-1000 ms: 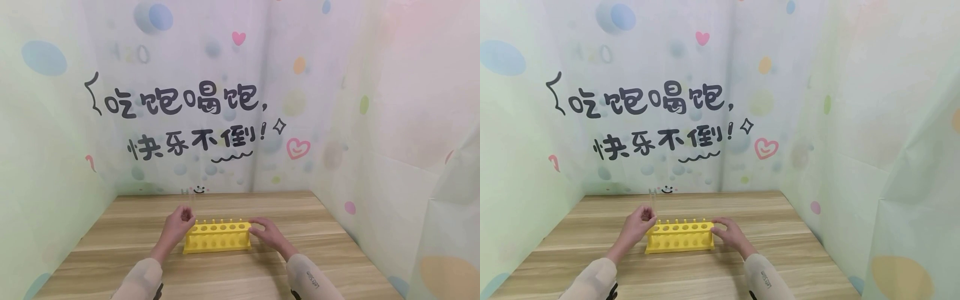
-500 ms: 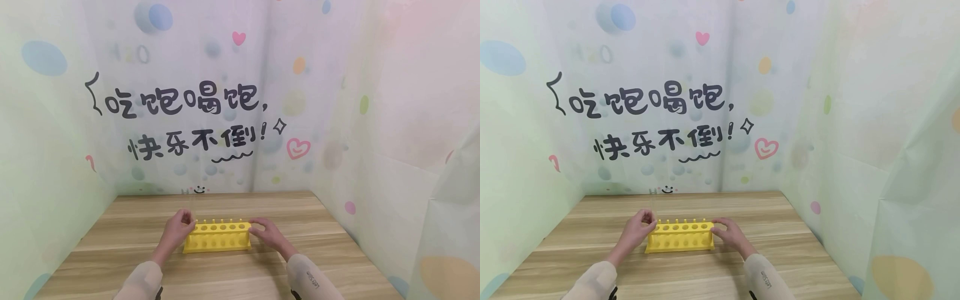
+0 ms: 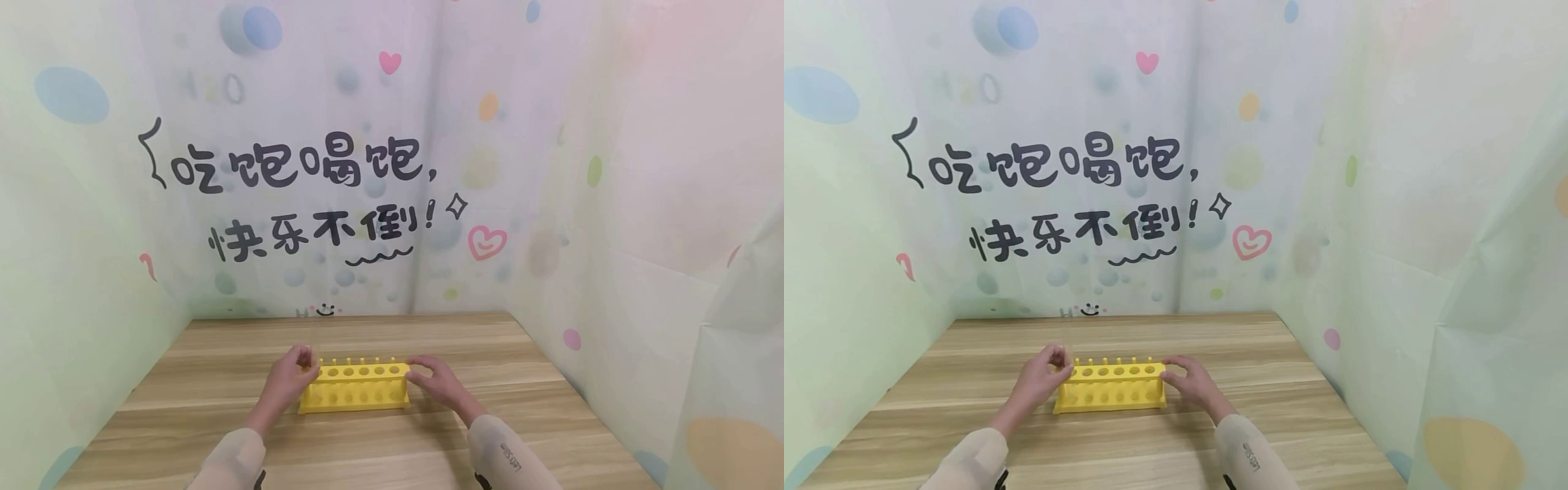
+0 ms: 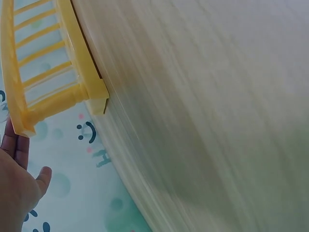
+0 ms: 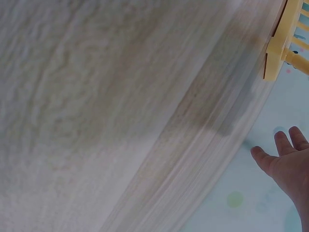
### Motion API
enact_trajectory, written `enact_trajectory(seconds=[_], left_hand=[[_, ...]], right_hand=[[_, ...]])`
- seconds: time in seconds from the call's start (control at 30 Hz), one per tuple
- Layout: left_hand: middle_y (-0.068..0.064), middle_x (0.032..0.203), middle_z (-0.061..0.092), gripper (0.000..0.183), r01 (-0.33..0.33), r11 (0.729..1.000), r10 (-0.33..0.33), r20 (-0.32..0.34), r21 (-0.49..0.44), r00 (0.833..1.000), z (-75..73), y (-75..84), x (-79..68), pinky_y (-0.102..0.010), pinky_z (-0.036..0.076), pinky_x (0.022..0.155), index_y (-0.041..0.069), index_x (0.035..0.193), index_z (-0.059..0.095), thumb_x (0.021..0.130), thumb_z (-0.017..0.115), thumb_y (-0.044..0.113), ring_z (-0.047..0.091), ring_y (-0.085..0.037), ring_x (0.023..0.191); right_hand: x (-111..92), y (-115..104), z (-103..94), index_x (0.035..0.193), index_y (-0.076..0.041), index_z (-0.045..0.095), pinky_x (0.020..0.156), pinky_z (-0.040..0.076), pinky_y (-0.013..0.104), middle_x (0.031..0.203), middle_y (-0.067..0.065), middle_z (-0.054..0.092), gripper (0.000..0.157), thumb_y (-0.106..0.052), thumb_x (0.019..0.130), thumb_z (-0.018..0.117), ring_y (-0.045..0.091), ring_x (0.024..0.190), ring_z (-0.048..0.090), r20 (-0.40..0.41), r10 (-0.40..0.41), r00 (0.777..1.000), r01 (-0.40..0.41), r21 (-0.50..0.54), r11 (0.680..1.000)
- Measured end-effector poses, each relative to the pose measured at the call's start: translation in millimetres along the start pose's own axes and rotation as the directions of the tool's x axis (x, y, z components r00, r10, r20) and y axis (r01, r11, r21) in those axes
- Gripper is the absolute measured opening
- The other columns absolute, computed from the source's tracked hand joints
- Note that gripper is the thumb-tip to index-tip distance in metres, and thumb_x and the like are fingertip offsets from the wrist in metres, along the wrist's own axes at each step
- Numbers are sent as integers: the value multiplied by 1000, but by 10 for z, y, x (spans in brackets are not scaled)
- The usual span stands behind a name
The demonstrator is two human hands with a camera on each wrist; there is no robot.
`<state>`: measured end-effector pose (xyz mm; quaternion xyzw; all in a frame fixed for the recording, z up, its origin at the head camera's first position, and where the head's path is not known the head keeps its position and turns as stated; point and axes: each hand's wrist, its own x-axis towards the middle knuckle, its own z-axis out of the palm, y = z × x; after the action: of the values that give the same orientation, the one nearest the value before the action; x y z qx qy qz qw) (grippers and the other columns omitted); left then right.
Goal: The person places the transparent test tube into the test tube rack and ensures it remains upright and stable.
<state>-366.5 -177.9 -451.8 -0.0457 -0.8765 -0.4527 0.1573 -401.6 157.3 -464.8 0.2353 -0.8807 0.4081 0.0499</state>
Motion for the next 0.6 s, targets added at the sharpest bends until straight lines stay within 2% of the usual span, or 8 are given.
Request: enact_trajectory(seconds=[0.3,0.47,0.6], left_hand=[[-4,108,63,22,17,999,-17,11,34,1000,-24,-8,8,-41,50,92,13,100,58,81,68,19,58,-21,104],[-7,118,63,37,32,999,-33,34,34,999,-67,8,-10,-46,48,96,10,115,59,83,70,24,57,-26,113],[-11,126,60,48,51,997,-54,47,66,997,-145,-1,-9,-51,45,99,10,127,54,87,65,34,54,-31,119]], right_hand=[[8,-11,-9,120,-18,64,106,31,63,138,16,52,36,-38,91,60,40,132,42,-8,33,999,-33,-13,999],[7,-8,-7,120,-16,63,106,34,60,135,13,55,36,-37,91,61,38,130,45,-19,33,999,-33,-9,999],[-1,12,-25,123,-17,61,106,34,59,135,11,56,39,-39,91,60,37,130,45,-23,47,999,-47,-16,999]])
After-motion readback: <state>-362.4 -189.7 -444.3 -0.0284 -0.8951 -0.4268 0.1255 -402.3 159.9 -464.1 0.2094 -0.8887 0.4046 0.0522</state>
